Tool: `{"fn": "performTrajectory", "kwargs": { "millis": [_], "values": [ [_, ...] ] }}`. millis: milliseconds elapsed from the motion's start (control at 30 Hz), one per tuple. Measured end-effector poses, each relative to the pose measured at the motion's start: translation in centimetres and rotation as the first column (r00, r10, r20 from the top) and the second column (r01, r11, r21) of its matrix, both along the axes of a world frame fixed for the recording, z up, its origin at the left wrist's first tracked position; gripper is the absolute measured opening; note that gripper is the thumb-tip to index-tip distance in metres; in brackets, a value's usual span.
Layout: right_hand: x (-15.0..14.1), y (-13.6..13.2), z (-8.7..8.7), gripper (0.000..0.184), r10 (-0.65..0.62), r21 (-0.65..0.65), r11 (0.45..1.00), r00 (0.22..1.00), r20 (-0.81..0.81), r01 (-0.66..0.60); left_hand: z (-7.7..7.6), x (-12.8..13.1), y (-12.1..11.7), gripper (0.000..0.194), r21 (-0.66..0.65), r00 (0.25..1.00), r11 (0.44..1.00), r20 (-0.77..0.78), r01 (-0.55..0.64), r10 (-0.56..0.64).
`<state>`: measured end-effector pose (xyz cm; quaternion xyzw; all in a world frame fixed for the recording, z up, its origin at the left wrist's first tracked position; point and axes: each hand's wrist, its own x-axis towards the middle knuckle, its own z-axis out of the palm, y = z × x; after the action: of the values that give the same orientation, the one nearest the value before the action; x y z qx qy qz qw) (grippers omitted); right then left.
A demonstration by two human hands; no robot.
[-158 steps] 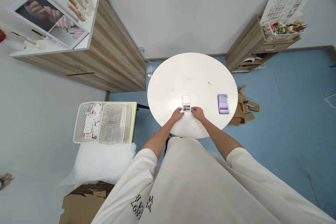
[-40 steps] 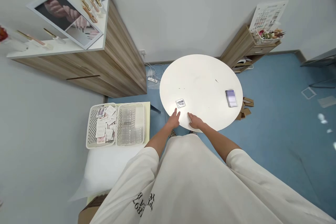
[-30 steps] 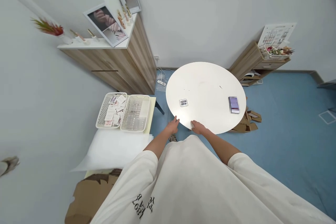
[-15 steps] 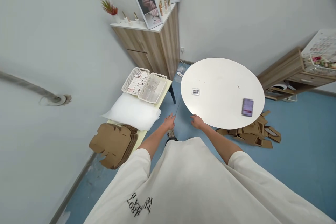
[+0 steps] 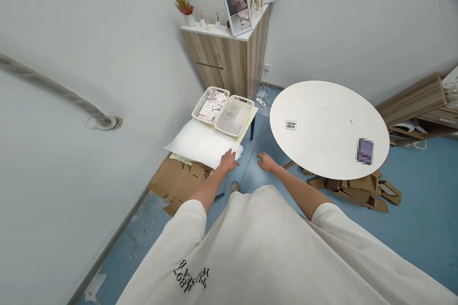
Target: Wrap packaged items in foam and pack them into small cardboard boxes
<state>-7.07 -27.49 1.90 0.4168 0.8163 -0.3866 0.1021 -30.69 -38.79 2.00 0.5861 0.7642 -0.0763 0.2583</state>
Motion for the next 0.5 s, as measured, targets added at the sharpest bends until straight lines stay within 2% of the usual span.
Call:
{"fn": "performTrajectory", "kwargs": {
  "millis": [133, 233, 333, 500],
  "values": [
    [-5.1, -2.0, -0.8, 0.048, -0.027, -0.024, 0.999, 0.999, -0.032, 0.026, -0.8, -3.8, -1.2, 0.054, -0.026, 0.999, 0.999, 0.028, 0.023, -0.022],
    [-7.9, -3.1, -1.5, 0.047, -0.042, -0.032, 0.999, 0.998, -0.041, 0.041, -1.4, -5.5, -1.3, 0.054, -0.061, 0.998, 0.998, 0.054, 0.035, -0.032],
    [-9.5, -3.7, -2.0, 0.047, -0.052, -0.032, 0.998, 0.998, -0.039, 0.051, -1.8, -6.3, -1.1, 0.055, -0.076, 0.997, 0.996, 0.073, 0.040, -0.034],
    [-11.4, -3.9, -2.2, 0.045, -0.097, -0.046, 0.994, 0.995, -0.015, 0.097, -2.2, -7.4, -1.2, 0.050, 0.038, 0.994, 0.998, 0.104, 0.042, -0.046]
  ]
}}
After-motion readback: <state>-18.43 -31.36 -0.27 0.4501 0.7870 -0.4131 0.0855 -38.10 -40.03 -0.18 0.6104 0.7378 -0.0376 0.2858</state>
